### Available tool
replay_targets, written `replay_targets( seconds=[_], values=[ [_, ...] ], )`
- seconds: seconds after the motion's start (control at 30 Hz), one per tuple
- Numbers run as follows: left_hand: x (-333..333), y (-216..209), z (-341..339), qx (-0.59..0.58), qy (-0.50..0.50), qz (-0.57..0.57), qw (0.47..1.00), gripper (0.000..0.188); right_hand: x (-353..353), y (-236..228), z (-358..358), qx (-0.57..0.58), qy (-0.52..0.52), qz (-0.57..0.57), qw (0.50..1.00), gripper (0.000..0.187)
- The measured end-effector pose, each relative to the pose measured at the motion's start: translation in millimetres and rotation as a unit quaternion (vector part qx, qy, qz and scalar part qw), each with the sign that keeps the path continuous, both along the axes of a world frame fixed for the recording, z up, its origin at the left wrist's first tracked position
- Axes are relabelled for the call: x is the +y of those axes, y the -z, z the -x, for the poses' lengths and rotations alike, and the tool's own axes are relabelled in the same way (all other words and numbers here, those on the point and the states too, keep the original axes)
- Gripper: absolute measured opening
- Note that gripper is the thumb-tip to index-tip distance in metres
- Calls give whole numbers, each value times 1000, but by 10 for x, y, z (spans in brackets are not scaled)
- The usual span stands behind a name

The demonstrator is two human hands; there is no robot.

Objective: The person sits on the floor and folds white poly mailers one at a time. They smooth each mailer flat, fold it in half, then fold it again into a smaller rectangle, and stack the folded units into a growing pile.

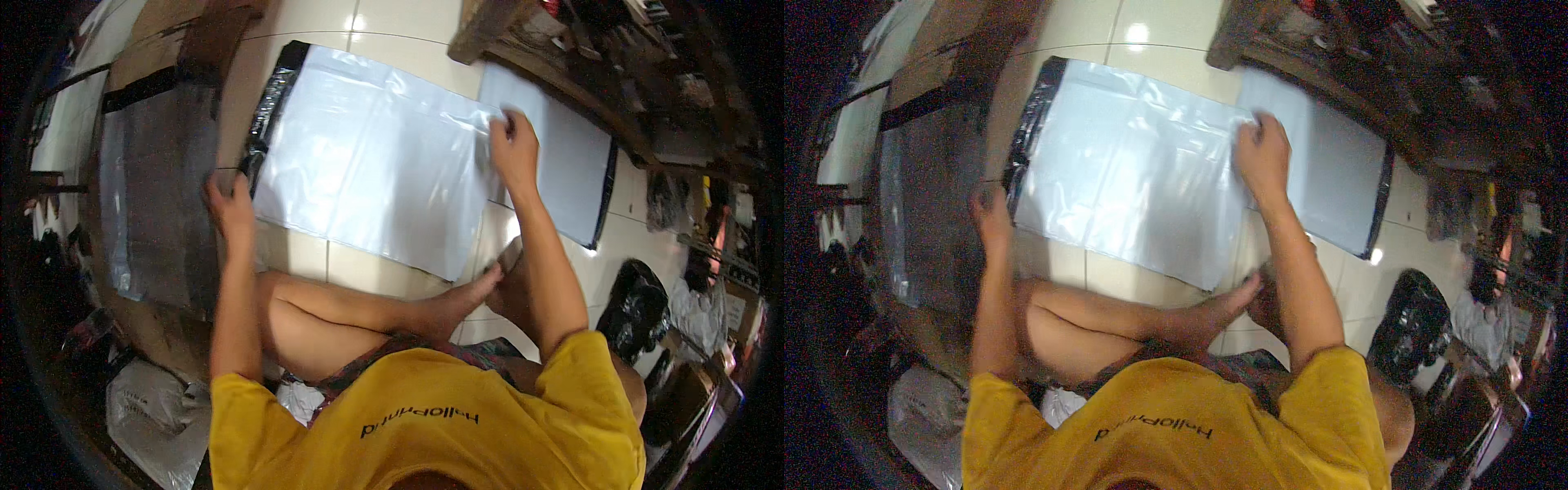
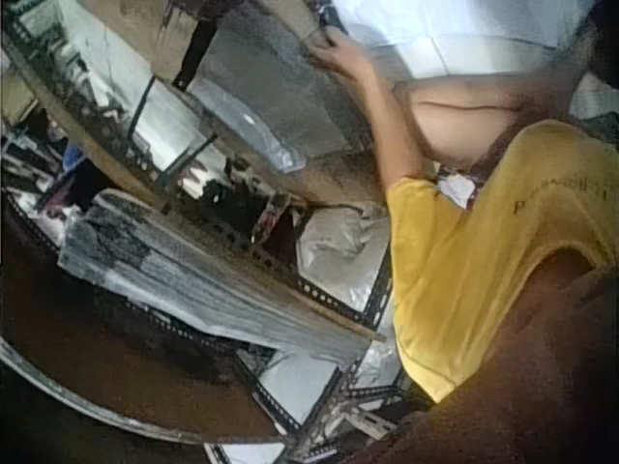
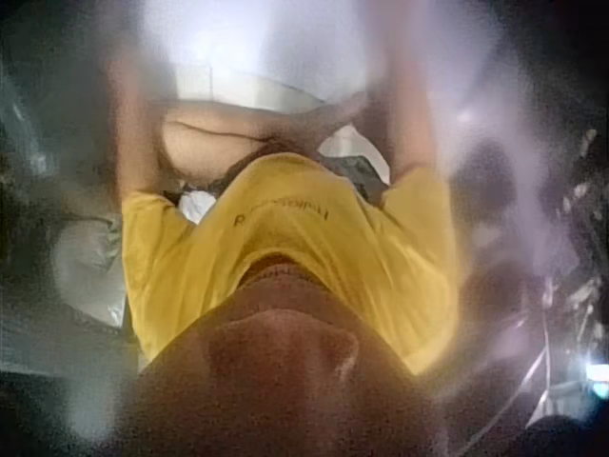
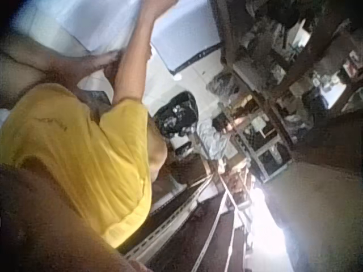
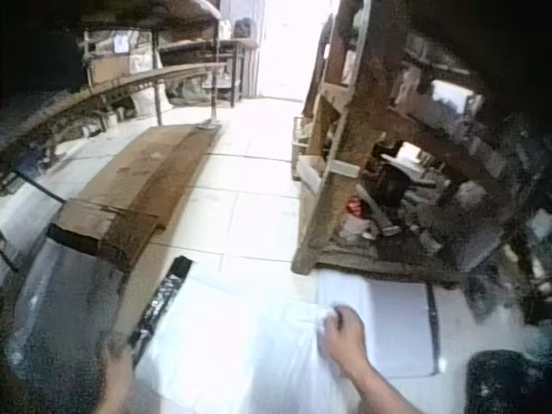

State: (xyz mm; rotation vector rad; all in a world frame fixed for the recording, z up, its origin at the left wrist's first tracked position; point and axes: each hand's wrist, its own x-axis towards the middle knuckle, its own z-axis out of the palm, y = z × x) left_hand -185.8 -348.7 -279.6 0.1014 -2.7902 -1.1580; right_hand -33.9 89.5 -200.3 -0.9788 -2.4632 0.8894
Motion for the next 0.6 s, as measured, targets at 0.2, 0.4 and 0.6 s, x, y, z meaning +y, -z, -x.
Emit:
replay_targets(
  seconds=[0.2,0.4,0.6],
  values=[
    [357,379,1024,-65,130,156,977,77,-213,888,-1894,-225,47,199,953,49],
    [529,339,977,-122,196,278,932,77,-805,701,-1409,-241,13,170,955,40],
    [508,-92,912,-224,236,82,942,74,-645,1135,-1546,-86,116,290,946,37]
  ],
)
